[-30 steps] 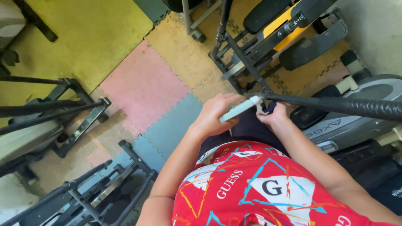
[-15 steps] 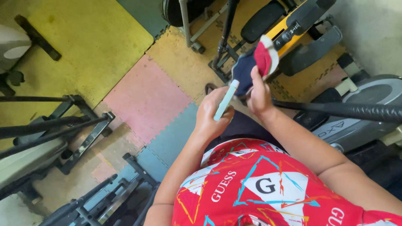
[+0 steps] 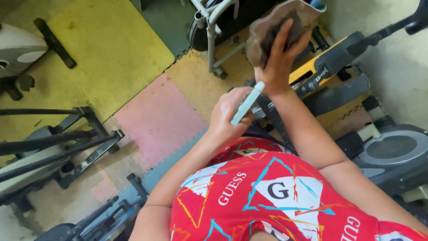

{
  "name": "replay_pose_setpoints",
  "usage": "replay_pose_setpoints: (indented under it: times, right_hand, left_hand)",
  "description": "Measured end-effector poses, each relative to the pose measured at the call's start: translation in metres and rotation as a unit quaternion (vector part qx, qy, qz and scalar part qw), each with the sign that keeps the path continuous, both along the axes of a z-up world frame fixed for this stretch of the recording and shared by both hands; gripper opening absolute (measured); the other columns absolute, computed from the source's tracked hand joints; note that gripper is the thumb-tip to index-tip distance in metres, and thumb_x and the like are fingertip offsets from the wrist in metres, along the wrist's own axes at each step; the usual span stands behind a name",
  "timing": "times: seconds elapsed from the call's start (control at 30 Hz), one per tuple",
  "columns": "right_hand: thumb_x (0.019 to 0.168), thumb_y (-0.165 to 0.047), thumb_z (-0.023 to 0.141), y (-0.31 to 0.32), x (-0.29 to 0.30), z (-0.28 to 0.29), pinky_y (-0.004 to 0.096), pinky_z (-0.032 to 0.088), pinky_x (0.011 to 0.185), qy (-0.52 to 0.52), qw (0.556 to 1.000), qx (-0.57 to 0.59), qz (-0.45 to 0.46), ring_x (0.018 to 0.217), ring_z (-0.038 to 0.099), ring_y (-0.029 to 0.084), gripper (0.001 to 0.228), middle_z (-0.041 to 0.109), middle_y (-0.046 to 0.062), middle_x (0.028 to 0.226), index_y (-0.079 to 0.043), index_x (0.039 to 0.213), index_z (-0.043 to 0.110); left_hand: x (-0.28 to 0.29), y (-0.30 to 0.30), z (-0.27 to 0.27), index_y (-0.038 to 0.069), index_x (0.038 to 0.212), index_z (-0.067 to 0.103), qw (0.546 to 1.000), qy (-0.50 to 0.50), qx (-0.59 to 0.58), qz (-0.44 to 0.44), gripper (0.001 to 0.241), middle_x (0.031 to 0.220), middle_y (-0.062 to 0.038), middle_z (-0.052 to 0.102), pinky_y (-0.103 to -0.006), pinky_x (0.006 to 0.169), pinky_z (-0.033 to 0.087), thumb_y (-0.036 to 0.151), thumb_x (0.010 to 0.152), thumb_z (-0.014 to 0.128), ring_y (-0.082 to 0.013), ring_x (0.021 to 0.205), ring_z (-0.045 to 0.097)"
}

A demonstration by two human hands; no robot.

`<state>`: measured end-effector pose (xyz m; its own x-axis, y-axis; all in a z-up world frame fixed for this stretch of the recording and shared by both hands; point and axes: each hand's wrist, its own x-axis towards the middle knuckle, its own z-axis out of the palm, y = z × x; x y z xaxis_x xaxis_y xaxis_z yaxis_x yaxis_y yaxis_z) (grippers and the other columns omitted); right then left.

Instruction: Wipe down gym equipment including an elliptical and exercise bike with a cleaning cloth and spray bottle.

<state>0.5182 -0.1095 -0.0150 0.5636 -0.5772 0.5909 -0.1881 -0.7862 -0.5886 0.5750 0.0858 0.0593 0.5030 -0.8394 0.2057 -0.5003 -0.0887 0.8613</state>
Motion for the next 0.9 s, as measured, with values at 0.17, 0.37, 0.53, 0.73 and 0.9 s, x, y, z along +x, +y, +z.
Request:
replay_pose_setpoints:
  times: [0.17,0.37,0.53,0.73,0.9]
  right_hand:
    - [0.106,-0.021,0.073,-0.050,0.028,0.064,0.042,0.024,0.128,0.010,0.987,-0.139,-0.078,0.155,0.018,0.046,0.077,0.002,0.029,0.165,-0.017,0.167,0.027]
    - [0.093,-0.016,0.078,-0.112,0.038,0.117,0.051,0.036,0.121,0.015,0.985,-0.163,-0.057,0.142,0.040,0.047,0.062,0.034,0.028,0.151,-0.009,0.148,0.050]
    - [0.094,-0.006,0.066,-0.091,0.022,0.104,0.053,0.032,0.123,-0.060,0.988,-0.145,0.010,0.140,0.039,0.045,0.063,0.037,0.030,0.152,-0.004,0.153,0.043]
    - [0.095,-0.007,0.072,-0.036,-0.020,-0.011,0.059,0.025,0.127,0.015,0.994,-0.087,0.067,0.147,0.027,0.051,0.057,0.025,0.032,0.154,-0.017,0.148,0.056]
    - [0.093,-0.021,0.094,-0.024,0.004,0.032,0.048,0.044,0.116,-0.014,0.994,-0.093,0.052,0.138,0.042,0.041,0.057,0.033,0.023,0.144,-0.023,0.138,0.060]
  left_hand:
    - [0.029,-0.045,0.004,0.011,0.125,0.061,1.000,0.014,-0.019,0.000,0.049,0.116,-0.013,0.068,-0.0445,0.094,0.053,0.004,0.076,0.066,-0.0377,0.109,0.063]
    - [0.051,-0.082,0.027,0.011,0.125,0.061,0.997,0.015,-0.062,-0.034,0.051,0.120,-0.011,0.068,-0.0440,0.096,0.052,0.004,0.076,0.068,-0.0362,0.111,0.063]
    - [0.058,-0.084,0.023,0.010,0.126,0.061,0.997,0.043,-0.054,-0.022,0.050,0.119,-0.011,0.068,-0.0428,0.096,0.053,0.003,0.077,0.068,-0.0359,0.110,0.063]
    - [0.072,-0.071,-0.002,0.009,0.125,0.061,0.999,0.041,-0.010,0.013,0.053,0.116,-0.014,0.067,-0.0435,0.095,0.052,0.004,0.073,0.070,-0.0378,0.111,0.064]
    - [0.088,-0.064,-0.018,0.011,0.123,0.062,0.999,0.042,0.002,0.007,0.050,0.117,-0.013,0.068,-0.0431,0.095,0.053,0.004,0.075,0.070,-0.0370,0.111,0.065]
